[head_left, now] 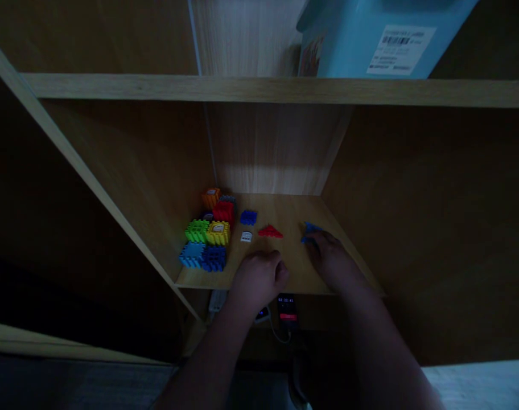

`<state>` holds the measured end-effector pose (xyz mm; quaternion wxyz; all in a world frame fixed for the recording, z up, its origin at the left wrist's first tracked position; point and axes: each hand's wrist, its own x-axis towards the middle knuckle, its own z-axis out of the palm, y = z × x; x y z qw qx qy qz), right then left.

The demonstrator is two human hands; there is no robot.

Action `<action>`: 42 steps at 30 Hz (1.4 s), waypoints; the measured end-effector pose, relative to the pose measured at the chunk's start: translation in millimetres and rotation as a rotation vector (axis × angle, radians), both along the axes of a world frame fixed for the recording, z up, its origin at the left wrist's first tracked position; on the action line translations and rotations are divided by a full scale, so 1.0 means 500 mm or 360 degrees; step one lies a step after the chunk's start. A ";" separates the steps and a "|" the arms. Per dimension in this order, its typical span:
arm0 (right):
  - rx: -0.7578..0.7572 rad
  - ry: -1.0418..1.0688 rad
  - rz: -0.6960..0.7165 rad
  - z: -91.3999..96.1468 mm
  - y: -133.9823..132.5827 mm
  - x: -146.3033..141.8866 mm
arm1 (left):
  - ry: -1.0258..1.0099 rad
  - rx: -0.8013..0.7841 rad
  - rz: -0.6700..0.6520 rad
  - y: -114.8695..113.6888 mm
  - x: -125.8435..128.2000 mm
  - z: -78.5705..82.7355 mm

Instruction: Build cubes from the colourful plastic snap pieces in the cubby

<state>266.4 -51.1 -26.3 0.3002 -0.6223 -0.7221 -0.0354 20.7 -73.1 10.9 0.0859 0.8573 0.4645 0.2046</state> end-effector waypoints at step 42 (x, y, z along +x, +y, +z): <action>-0.0027 0.0191 0.0230 0.038 -0.029 -0.027 | -0.0095 0.0142 -0.0141 0.028 0.011 -0.019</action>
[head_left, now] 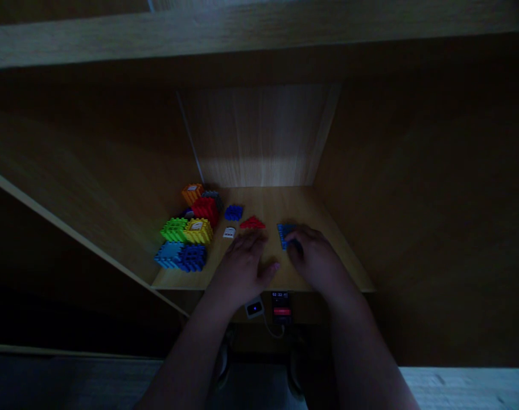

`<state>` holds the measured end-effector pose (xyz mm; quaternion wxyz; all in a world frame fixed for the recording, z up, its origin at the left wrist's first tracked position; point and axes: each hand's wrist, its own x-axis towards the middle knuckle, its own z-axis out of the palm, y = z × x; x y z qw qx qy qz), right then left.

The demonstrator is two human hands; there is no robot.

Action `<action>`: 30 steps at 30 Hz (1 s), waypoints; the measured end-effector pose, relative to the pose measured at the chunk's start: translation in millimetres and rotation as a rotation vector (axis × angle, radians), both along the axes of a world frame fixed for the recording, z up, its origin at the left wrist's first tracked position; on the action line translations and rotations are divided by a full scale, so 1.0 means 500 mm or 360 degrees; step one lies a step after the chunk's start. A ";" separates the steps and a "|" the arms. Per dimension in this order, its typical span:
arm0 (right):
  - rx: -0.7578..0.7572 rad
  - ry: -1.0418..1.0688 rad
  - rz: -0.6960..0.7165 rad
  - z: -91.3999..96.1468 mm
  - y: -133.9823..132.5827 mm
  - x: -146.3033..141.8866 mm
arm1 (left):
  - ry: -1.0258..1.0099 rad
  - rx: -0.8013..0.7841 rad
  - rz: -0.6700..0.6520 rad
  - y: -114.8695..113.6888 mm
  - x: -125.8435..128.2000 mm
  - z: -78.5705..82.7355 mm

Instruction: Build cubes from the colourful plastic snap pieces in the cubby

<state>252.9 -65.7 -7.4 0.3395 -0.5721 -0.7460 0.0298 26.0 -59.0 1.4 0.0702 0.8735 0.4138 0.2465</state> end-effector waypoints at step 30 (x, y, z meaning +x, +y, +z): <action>0.0219 -0.0038 0.0251 0.011 -0.015 -0.004 | -0.0460 -0.0145 -0.0059 0.017 -0.017 -0.008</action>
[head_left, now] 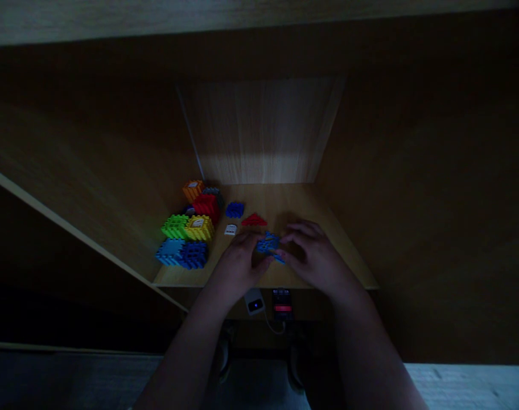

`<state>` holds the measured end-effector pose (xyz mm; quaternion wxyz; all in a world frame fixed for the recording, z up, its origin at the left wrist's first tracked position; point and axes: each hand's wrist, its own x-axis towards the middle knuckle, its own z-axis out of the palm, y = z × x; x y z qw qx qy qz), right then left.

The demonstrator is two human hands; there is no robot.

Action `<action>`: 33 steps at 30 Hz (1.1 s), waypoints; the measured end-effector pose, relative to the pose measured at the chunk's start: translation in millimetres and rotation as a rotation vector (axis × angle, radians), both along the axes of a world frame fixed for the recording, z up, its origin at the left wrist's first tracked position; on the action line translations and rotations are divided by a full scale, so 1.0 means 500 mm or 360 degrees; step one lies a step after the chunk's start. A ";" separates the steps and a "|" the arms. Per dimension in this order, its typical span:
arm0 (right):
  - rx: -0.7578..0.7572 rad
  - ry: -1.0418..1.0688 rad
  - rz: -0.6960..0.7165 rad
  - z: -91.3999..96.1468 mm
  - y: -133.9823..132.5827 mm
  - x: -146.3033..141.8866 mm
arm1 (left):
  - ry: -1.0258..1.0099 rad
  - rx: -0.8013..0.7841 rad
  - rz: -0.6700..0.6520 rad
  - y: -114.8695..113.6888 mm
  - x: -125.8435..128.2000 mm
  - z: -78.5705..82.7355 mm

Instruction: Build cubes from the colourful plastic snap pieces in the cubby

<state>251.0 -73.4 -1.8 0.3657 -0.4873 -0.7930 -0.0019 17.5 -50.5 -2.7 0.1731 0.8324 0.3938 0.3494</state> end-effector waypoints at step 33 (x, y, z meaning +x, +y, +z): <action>-0.0038 0.0072 0.0035 -0.007 0.009 0.002 | 0.0070 0.0016 0.0151 0.004 -0.001 0.003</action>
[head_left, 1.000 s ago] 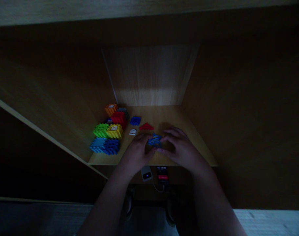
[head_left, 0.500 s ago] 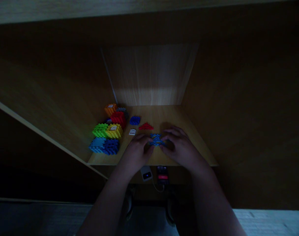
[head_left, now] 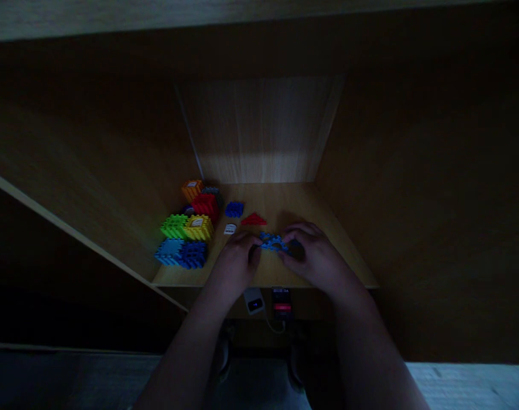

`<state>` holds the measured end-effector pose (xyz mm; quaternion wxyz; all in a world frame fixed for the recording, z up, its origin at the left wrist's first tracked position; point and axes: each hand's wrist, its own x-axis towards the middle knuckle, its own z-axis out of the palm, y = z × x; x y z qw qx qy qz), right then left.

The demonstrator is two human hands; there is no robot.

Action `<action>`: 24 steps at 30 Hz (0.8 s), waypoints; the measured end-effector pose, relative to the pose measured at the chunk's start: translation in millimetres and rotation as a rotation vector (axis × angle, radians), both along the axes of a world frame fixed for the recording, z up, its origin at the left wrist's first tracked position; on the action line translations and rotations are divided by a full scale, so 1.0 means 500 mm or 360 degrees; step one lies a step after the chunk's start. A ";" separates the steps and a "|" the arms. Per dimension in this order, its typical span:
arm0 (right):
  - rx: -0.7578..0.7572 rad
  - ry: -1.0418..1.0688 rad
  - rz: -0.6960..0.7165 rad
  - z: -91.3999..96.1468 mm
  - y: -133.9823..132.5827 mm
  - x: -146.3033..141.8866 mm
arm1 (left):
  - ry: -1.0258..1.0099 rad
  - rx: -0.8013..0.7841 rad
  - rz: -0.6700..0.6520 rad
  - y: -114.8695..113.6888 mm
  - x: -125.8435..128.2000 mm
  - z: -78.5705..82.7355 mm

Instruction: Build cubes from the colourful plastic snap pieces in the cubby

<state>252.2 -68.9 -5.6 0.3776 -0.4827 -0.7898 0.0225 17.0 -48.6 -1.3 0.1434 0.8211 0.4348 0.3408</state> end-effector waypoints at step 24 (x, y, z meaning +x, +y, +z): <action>-0.0037 -0.0106 0.0022 0.012 -0.008 -0.019 | -0.0122 -0.0144 -0.0052 0.002 -0.009 0.008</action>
